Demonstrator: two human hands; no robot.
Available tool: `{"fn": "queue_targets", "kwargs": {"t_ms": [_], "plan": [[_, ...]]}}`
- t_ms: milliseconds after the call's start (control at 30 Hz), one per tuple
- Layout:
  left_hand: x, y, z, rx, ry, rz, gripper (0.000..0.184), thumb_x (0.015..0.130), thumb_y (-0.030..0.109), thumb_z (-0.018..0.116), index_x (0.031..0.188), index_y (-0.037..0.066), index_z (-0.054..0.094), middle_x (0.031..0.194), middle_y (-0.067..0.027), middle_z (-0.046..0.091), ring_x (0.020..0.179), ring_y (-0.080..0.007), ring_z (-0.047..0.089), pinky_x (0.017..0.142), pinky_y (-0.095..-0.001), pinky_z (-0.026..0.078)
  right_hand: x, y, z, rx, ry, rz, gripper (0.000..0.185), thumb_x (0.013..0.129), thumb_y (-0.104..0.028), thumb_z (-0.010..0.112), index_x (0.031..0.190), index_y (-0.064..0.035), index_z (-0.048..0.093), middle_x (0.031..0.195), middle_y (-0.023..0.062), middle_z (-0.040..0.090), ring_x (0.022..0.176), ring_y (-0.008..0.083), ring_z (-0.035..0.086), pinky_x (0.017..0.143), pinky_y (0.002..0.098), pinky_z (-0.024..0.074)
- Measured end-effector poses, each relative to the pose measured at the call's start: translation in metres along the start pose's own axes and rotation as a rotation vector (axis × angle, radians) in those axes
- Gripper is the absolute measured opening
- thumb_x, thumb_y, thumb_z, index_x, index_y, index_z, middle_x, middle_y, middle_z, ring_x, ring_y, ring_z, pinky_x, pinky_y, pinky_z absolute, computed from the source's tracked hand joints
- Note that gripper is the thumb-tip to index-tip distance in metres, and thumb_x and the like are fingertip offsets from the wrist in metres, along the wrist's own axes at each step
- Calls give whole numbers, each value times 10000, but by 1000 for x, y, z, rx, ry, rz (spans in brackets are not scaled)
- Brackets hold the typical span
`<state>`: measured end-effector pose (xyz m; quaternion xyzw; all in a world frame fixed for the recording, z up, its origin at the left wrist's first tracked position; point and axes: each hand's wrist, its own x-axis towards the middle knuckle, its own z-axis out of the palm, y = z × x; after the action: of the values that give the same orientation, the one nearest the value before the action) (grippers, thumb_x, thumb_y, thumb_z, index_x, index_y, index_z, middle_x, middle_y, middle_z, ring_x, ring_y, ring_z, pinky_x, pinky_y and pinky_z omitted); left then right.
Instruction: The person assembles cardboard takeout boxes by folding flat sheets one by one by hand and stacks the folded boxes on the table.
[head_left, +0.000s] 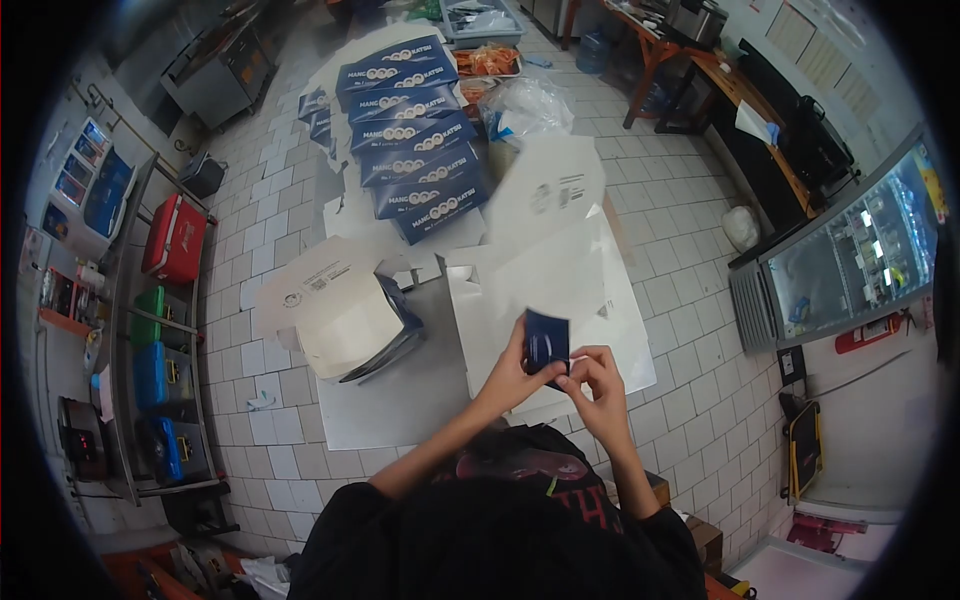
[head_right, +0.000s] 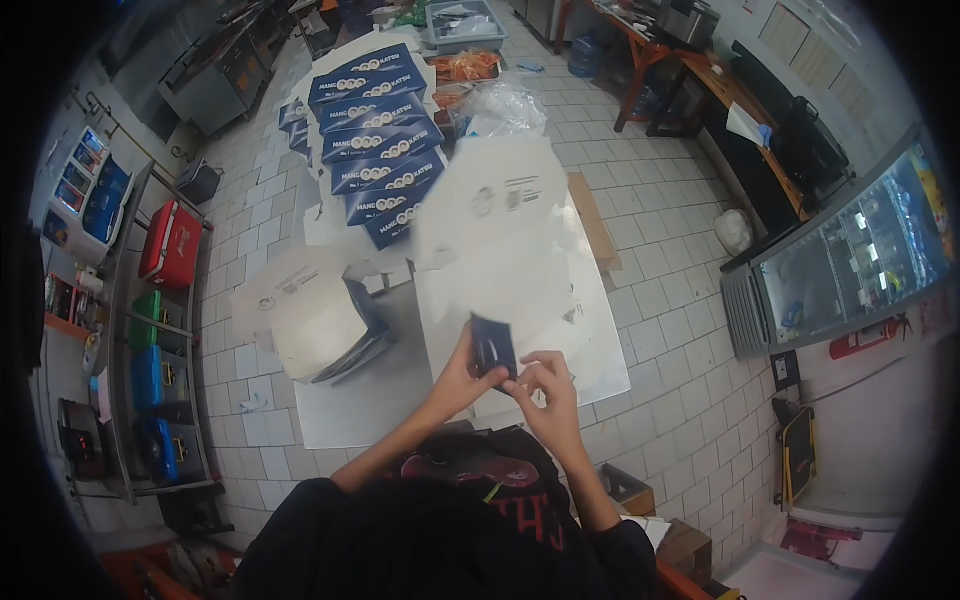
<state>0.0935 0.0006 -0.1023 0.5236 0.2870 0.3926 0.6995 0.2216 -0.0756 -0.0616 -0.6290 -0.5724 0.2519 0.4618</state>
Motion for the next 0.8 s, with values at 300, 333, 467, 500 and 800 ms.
{"fn": "queue_targets", "kwargs": {"t_ms": [300,333,467,500,800], "plan": [[4,53,4,424,-240,68,906,616,184,760,1381,140,276,1346,-139,382,1238,-316,384,1001,-368,330,45,0,-36,712,30,277,471,957,-429,297,1082,-9,472,869,103,595,722,151,581,640,263,462],[5,57,4,421,-252,72,906,616,184,760,1381,140,276,1346,-139,382,1238,-316,384,1001,-368,330,54,-7,-47,723,118,181,471,952,-432,321,1076,-5,476,862,90,595,706,156,579,599,263,453],[11,69,-3,896,-215,449,853,628,67,688,1377,135,286,1413,-107,295,1319,-360,222,1052,-455,243,62,-27,-88,945,-106,260,293,921,-264,474,1001,14,520,783,77,588,550,114,510,450,223,347],[13,72,-5,804,-160,426,851,620,54,690,1371,127,297,1411,-110,298,1318,-360,224,1050,-456,250,62,-26,-91,885,-270,293,234,875,-210,537,934,15,526,738,88,576,477,113,467,416,220,326],[17,95,-4,776,-149,351,813,617,35,681,1349,111,337,1404,-110,309,1312,-363,234,1041,-443,282,37,-35,-52,-128,312,-67,104,770,-48,646,733,-20,553,557,-20,459,506,57,443,490,197,331]]}}
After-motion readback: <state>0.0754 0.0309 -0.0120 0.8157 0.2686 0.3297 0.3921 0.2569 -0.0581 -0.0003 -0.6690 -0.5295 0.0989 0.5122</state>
